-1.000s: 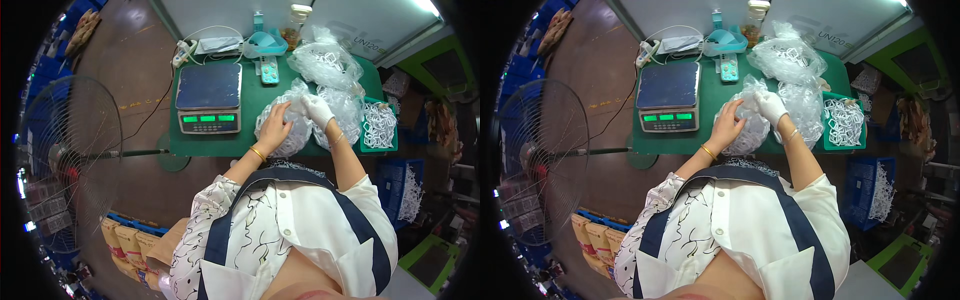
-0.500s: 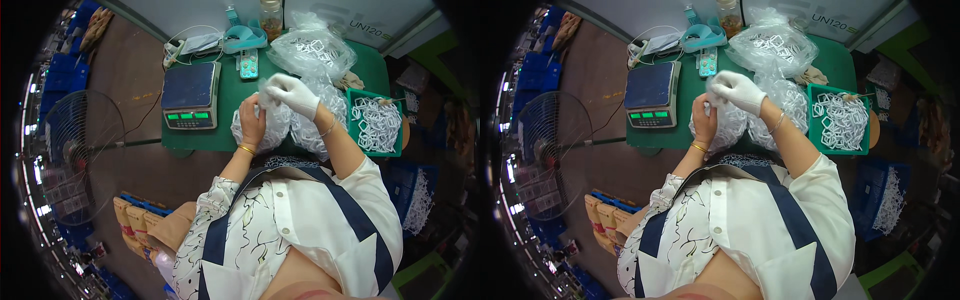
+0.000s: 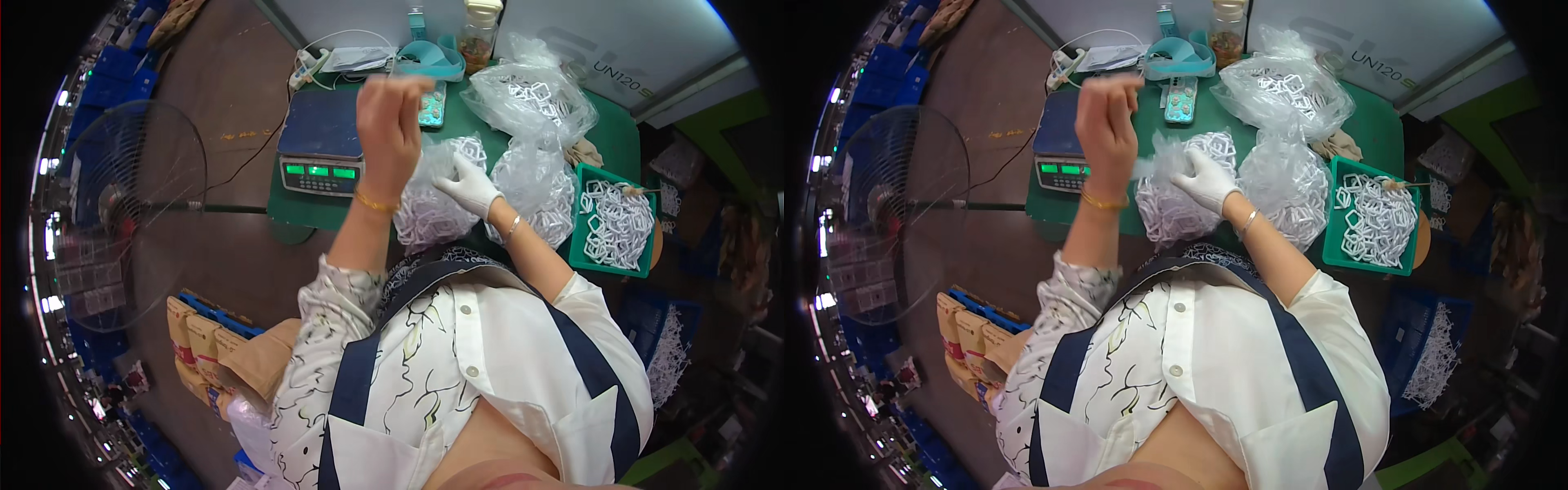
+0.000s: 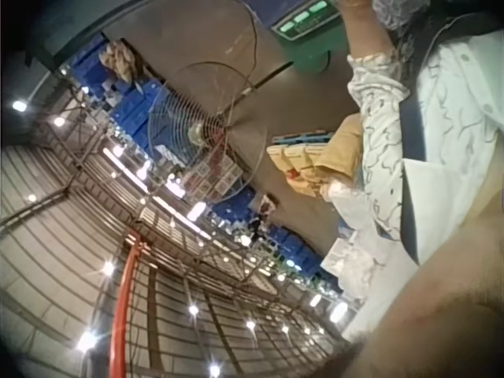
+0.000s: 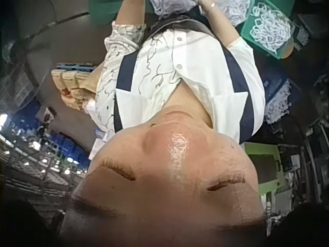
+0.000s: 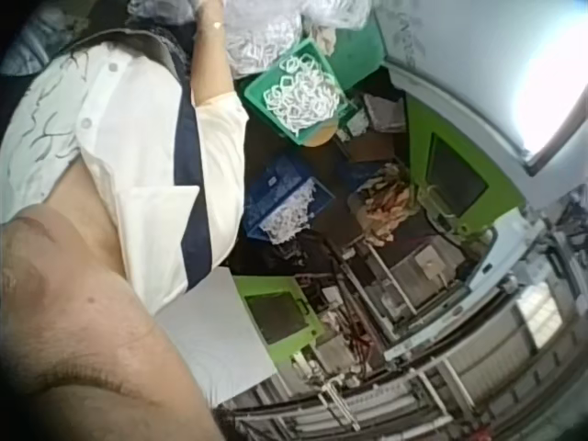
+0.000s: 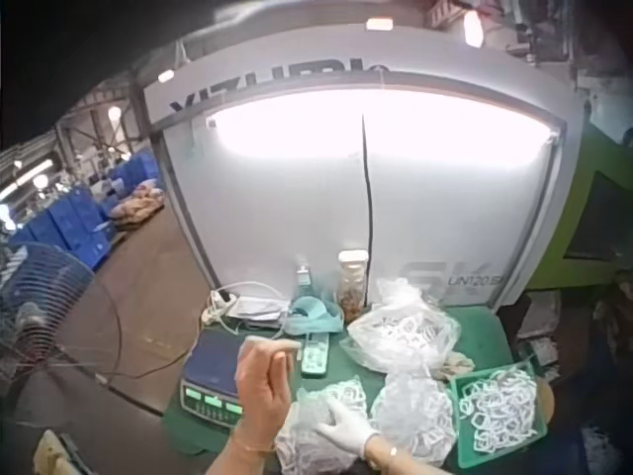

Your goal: Wrapping white plastic rings around a white plastic component at an assembly station.

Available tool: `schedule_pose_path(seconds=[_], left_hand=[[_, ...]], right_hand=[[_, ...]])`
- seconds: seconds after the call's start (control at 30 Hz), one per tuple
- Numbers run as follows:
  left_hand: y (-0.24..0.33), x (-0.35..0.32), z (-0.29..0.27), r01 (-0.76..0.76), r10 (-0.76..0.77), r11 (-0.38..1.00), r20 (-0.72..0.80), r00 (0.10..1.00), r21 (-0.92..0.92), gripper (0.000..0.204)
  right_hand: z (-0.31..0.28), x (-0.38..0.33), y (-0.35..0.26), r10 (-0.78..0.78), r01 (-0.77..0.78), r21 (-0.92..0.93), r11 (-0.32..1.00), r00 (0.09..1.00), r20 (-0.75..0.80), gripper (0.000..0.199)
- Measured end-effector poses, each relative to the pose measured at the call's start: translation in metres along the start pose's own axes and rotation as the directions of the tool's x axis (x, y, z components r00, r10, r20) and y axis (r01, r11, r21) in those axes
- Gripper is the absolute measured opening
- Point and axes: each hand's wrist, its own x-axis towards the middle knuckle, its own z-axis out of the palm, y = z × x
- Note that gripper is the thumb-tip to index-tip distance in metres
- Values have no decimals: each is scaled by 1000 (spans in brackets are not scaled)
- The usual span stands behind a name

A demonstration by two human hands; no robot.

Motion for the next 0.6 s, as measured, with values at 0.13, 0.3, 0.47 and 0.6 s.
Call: schedule_pose_path(seconds=[0.13,0.3,0.47,0.6], left_hand=[[-11,26,-13,233,-193,938,171,966,-255,14],[-51,-81,-29,490,-467,872,312,827,4,24],[-62,-175,-46,886,-753,459,501,427,-67,37],[-32,-146,-30,844,-733,189,500,461,-501,41]], right_hand=[[-5,1,-13,14,-14,-43,999,1000,-3,60],[-28,-12,-26,148,-155,206,966,988,48,62],[-47,-20,-73,-40,24,329,944,998,42,50],[-29,-19,-90,48,-90,420,903,993,109,43]])
